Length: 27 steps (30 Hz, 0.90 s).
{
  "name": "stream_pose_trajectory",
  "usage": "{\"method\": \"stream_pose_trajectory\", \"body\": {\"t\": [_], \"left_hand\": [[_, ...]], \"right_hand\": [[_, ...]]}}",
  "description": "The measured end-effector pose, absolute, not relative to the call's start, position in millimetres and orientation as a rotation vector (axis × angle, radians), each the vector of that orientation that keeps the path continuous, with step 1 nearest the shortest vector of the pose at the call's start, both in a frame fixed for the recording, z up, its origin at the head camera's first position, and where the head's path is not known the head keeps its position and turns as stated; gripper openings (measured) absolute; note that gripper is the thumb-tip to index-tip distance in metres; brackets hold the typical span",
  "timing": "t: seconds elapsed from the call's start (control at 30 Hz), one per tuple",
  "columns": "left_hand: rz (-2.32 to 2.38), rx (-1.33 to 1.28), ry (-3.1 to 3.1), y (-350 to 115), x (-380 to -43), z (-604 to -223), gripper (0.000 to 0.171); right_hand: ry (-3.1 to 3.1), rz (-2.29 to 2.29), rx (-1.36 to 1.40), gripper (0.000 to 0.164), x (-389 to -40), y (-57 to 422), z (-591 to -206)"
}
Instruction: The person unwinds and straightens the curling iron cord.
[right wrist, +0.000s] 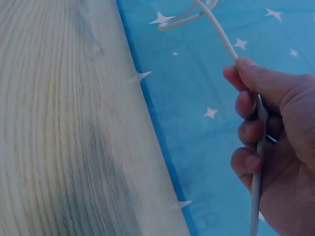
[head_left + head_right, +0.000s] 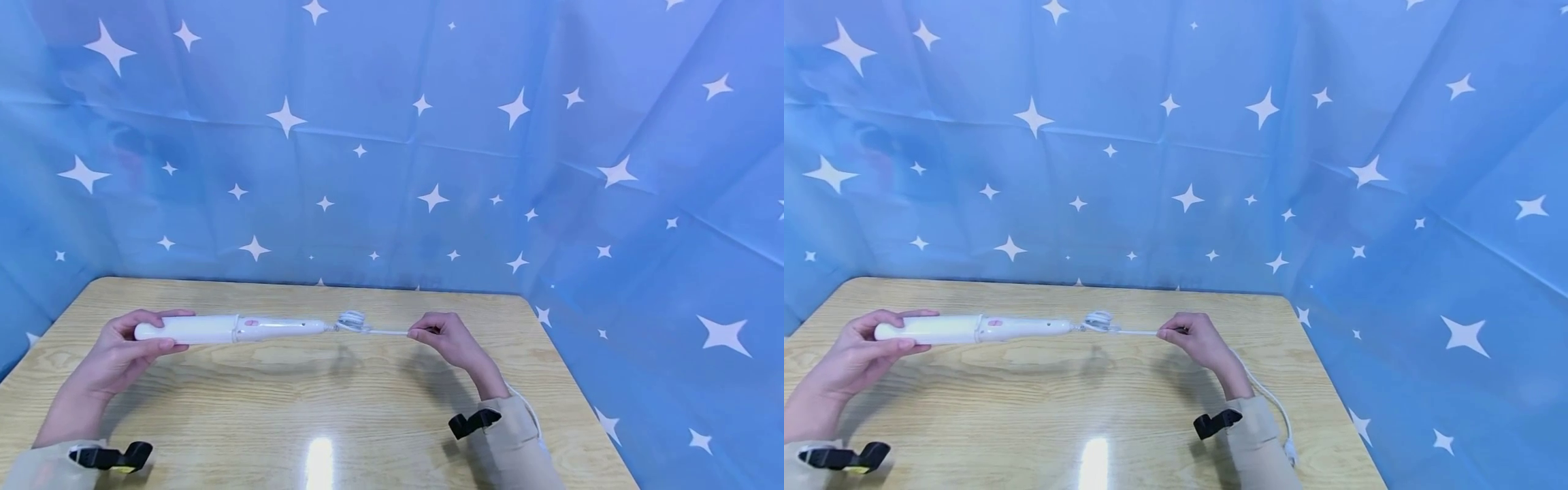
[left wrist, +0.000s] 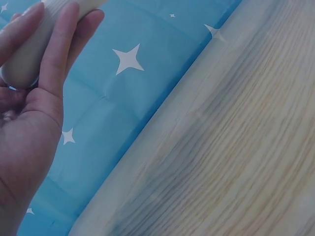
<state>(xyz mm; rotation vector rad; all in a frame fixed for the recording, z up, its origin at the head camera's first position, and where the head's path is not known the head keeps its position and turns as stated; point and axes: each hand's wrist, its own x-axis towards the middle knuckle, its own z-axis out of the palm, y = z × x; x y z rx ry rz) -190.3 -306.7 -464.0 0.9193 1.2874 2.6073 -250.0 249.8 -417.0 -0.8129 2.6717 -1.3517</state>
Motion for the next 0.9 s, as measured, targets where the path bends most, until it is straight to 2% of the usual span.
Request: {"method": "stream_pose_trajectory", "body": {"t": [0.33,0.57,0.9], "left_hand": [[2.615,0.950,1.254,-312.4,-190.8,-459.0,0.050],[2.625,0.965,1.193,-309.9,-191.6,-456.2,0.049],[2.629,0.959,1.190,-306.1,-192.7,-455.6,0.051]], "right_hand": [[2.663,-1.417,-0.706,0.016,-250.3,256.0,-415.0],[2.542,-1.358,-0.710,0.032,-250.4,249.8,-421.8],[2.483,-1.347,-0.736,0.034,-252.0,215.3,-428.0]]}}
